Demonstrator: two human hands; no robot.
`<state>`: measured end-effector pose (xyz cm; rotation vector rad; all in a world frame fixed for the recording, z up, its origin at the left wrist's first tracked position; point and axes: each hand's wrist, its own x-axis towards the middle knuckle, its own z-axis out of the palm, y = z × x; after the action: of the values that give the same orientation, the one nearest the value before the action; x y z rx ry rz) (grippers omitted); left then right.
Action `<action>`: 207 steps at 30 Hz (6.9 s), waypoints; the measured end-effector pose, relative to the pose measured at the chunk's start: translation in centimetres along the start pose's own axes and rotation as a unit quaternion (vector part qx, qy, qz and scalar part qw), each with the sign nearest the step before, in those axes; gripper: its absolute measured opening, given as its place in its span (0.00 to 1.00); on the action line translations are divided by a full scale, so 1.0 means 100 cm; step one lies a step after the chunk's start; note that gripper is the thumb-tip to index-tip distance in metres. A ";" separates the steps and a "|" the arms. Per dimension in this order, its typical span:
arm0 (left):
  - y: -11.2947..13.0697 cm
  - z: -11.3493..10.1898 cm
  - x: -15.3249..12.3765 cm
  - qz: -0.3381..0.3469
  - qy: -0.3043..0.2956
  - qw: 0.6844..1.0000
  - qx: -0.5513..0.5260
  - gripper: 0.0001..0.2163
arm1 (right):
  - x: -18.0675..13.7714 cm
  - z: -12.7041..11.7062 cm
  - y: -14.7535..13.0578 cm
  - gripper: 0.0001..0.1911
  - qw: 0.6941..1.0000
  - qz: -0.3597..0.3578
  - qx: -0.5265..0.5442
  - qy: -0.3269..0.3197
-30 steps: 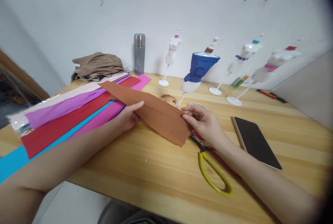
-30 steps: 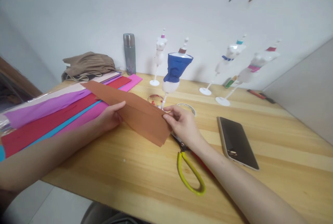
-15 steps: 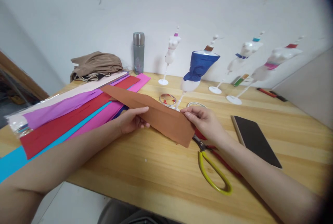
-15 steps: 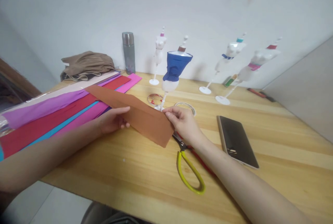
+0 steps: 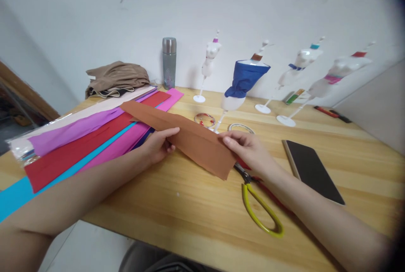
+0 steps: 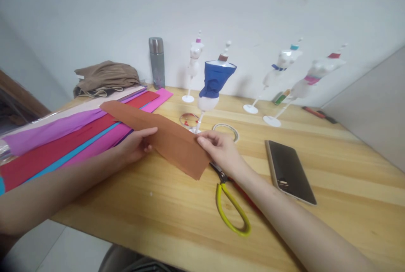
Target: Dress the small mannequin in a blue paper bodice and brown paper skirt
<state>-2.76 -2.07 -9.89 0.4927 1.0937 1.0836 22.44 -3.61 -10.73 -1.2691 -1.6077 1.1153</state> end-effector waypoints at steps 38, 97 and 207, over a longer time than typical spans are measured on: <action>-0.007 -0.008 0.006 0.041 -0.086 0.993 0.063 0.12 | -0.002 0.005 -0.005 0.21 0.999 0.042 0.016 -0.029; 0.017 -0.017 -0.023 -0.211 -0.674 0.624 0.335 0.33 | -0.008 -0.024 -0.018 0.11 0.970 -0.192 -0.035 0.148; 0.087 0.060 -0.017 0.414 -0.086 0.693 0.584 0.18 | 0.007 -0.035 -0.028 0.14 0.984 -0.103 0.063 0.133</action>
<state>-1.46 1.23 0.25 2.2473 1.3254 0.8897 24.77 -2.63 -6.95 -1.0917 -1.4084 0.8647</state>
